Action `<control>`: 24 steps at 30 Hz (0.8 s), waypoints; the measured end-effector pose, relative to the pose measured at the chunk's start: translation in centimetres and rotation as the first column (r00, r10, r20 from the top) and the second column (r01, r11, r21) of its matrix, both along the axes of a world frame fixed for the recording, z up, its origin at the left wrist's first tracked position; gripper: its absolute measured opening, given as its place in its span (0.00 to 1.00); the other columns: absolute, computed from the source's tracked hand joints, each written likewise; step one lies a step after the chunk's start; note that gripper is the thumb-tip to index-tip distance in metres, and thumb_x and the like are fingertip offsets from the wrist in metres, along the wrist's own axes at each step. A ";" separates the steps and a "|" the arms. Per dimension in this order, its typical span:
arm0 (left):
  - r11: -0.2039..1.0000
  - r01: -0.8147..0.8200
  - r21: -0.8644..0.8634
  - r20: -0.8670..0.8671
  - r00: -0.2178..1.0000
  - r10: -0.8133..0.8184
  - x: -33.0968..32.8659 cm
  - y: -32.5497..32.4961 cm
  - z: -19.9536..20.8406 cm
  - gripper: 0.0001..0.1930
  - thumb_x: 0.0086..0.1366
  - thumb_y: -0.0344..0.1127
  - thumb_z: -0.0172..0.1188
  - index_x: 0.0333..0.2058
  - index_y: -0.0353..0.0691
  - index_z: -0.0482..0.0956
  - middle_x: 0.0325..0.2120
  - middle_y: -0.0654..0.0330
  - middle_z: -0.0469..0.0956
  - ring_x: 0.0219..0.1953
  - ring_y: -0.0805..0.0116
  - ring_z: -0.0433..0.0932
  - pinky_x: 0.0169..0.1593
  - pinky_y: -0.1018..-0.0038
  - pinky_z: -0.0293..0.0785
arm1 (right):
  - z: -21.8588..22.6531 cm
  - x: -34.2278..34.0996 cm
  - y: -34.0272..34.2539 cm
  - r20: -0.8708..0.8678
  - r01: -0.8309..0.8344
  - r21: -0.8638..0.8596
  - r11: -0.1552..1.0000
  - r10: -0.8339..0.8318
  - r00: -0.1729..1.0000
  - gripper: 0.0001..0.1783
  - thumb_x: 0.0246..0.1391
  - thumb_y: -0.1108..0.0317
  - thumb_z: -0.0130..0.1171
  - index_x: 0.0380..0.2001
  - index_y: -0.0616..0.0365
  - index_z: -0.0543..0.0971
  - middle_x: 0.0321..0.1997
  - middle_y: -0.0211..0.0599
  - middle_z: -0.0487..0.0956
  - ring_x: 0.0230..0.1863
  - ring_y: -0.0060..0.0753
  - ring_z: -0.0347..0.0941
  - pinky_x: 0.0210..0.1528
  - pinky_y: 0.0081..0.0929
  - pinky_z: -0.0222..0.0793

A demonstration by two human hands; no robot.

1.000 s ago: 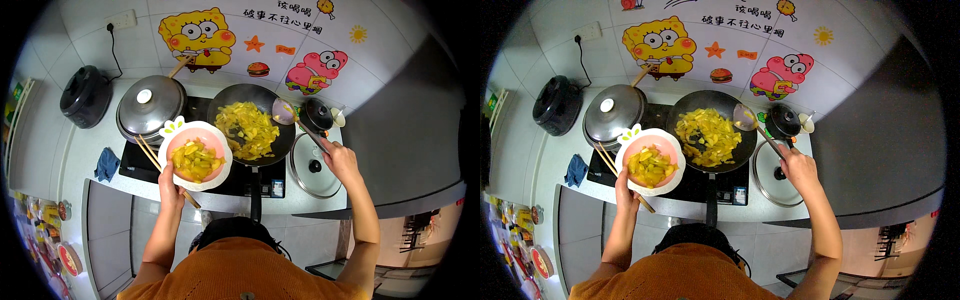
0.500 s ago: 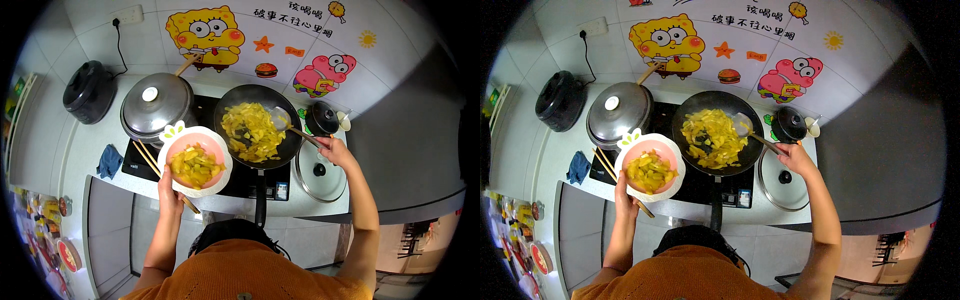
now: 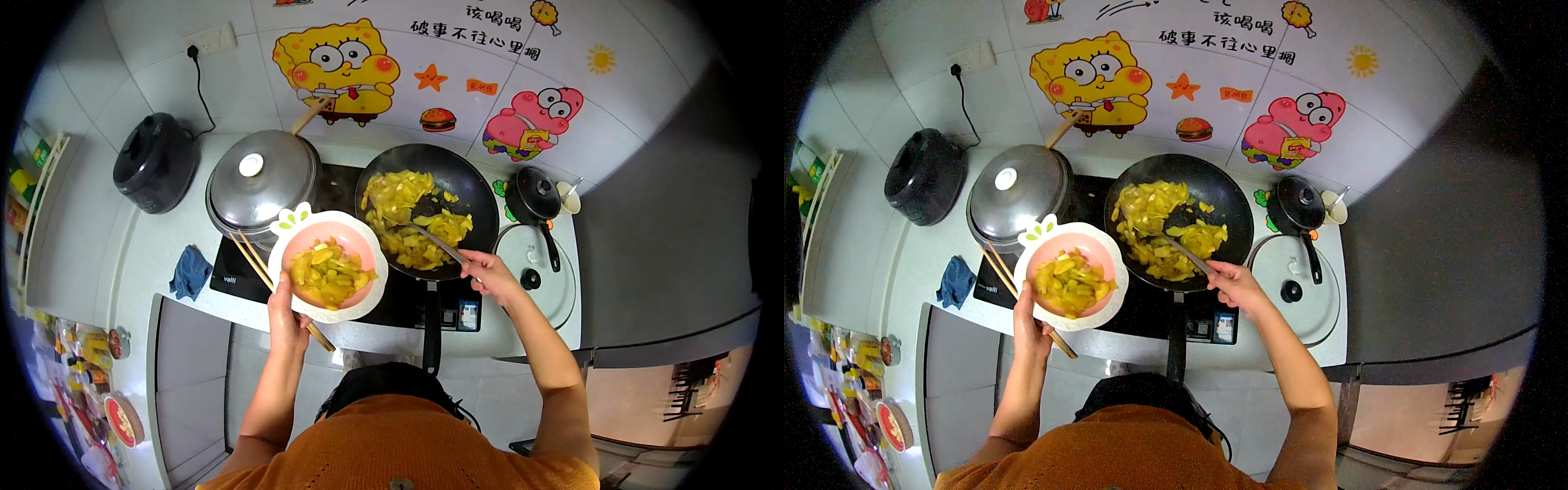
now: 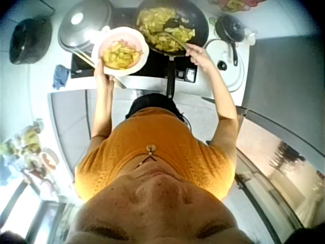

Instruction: The person stir-fries sliced potatoes in a wok with a spatula, then retrieves a bowl from a drawer and transfers the cooked potatoes into the bowl using the spatula.

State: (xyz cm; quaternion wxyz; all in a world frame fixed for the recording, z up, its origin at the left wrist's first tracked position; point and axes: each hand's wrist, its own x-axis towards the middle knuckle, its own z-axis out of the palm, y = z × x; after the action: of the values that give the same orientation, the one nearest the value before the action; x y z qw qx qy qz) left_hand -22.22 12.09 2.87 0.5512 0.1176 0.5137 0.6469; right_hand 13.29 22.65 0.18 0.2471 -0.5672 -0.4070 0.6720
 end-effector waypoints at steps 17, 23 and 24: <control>0.976 0.169 0.136 0.044 0.983 -0.176 1.1 2.3 0.3 0.17 0.67 0.49 0.49 0.38 0.39 0.72 0.21 0.68 0.71 0.13 0.84 0.61 0.14 0.86 0.48 | 10.5 3.6 -8.3 0.342 -0.038 0.410 0.911 -0.115 0.933 0.25 0.51 0.76 0.58 0.55 0.59 0.71 0.22 0.20 0.70 0.16 0.11 0.58 0.17 0.14 0.53; 0.962 0.222 0.156 0.125 0.962 -0.242 3.1 3.7 -0.5 0.16 0.67 0.49 0.49 0.38 0.40 0.71 0.18 0.70 0.68 0.12 0.84 0.59 0.14 0.85 0.48 | 17.1 1.7 -11.5 0.448 -0.122 0.475 0.872 -0.120 0.886 0.24 0.50 0.75 0.59 0.53 0.57 0.73 0.29 0.24 0.75 0.20 0.12 0.64 0.22 0.13 0.61; 0.962 0.219 0.165 0.134 0.961 -0.242 3.7 4.0 -0.7 0.16 0.67 0.49 0.49 0.38 0.41 0.71 0.19 0.69 0.69 0.13 0.84 0.59 0.14 0.84 0.48 | 17.5 1.5 -11.9 0.474 -0.164 0.484 0.860 -0.101 0.874 0.24 0.49 0.75 0.60 0.53 0.57 0.73 0.30 0.26 0.76 0.22 0.13 0.65 0.23 0.14 0.62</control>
State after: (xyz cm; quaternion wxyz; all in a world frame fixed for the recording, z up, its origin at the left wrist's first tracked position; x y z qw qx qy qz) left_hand -18.56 16.05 2.18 0.6504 0.1677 0.4029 0.6217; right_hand 14.78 10.77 17.65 0.2670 -0.6241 -0.6280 0.3806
